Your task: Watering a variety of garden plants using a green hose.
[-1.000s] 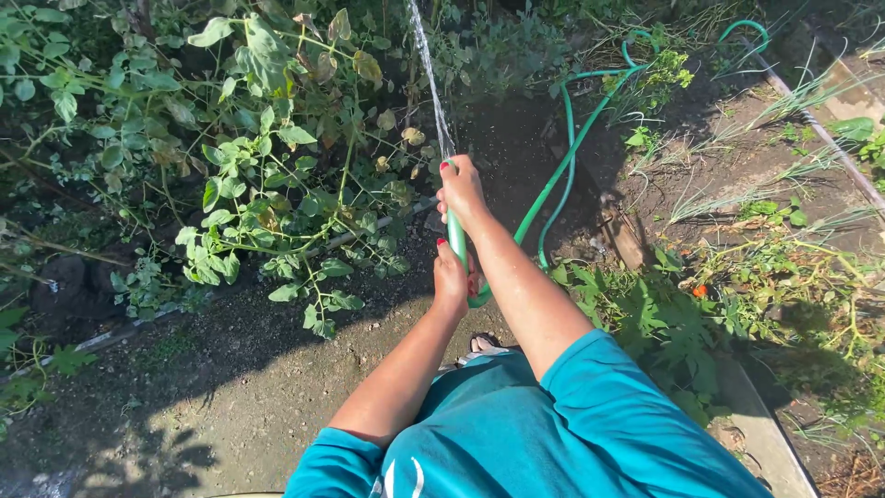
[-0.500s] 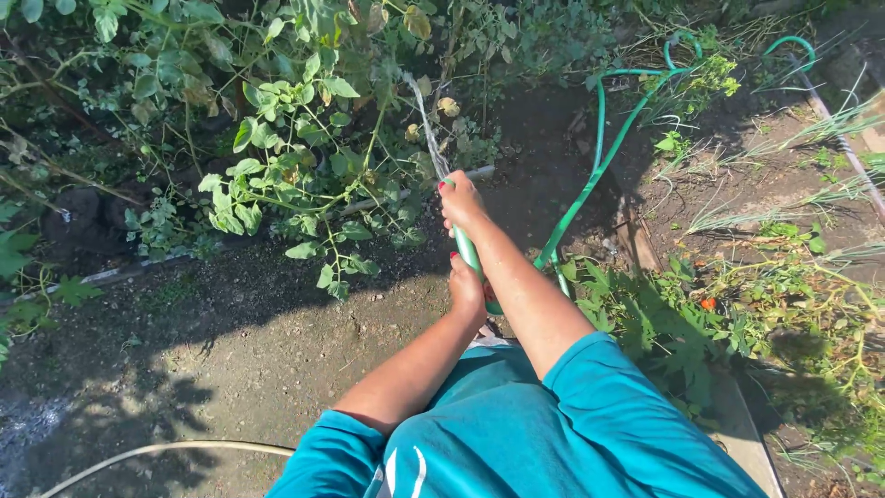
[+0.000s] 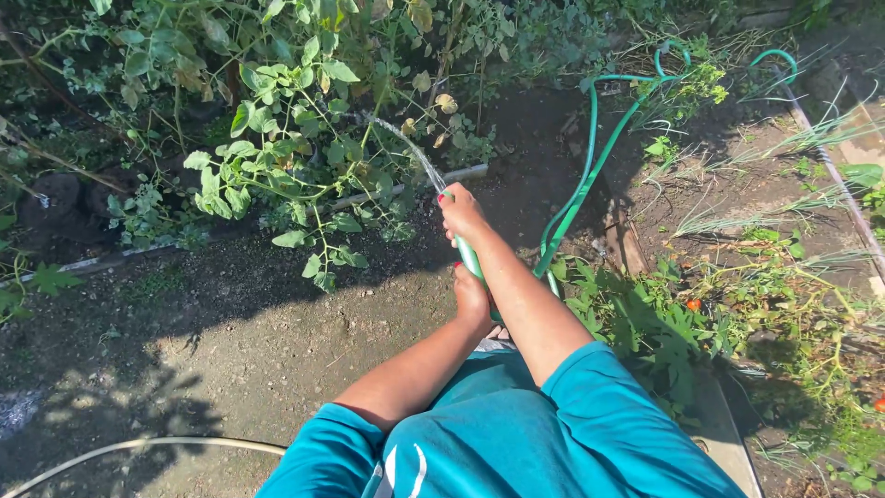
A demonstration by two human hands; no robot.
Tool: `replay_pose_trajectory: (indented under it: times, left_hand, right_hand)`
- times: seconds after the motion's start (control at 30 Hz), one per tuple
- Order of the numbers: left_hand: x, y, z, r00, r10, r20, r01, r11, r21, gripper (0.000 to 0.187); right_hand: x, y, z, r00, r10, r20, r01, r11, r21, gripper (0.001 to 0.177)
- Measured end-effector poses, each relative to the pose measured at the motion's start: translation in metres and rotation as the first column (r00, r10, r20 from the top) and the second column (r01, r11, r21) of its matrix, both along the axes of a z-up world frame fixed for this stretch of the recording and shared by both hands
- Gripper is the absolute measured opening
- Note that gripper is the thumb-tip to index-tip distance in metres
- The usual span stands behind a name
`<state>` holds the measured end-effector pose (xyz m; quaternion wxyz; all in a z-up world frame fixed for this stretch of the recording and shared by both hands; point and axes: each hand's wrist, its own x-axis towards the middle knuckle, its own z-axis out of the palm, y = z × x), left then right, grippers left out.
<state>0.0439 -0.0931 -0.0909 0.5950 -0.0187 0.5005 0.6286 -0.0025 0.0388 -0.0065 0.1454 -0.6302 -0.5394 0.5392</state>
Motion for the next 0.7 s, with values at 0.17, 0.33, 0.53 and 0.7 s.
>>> replay_pose_trajectory:
  times: [0.17, 0.33, 0.53, 0.7]
  left_hand:
    - [0.006, 0.019, -0.002, 0.994, -0.064, -0.083, 0.058, 0.996, -0.072, 0.054]
    - [0.007, 0.070, 0.023, 0.984, -0.135, -0.120, 0.142, 0.989, 0.050, 0.059]
    - [0.040, 0.124, 0.077, 0.890, -0.286, -0.356, 0.337, 0.937, 0.089, 0.068]
    - [0.079, 0.160, 0.096, 0.851, -0.366, -0.377, 0.441, 0.888, 0.133, 0.070]
  right_hand:
    - [0.010, 0.014, 0.005, 0.991, 0.085, -0.101, -0.090, 0.995, -0.041, 0.019]
    - [0.044, 0.050, 0.065, 0.957, -0.230, -0.176, 0.264, 0.943, 0.201, 0.019]
    - [0.109, 0.099, 0.112, 0.846, -0.340, -0.411, 0.468, 0.843, 0.265, 0.018]
    - [0.162, 0.127, 0.133, 0.798, -0.379, -0.469, 0.546, 0.784, 0.296, 0.017]
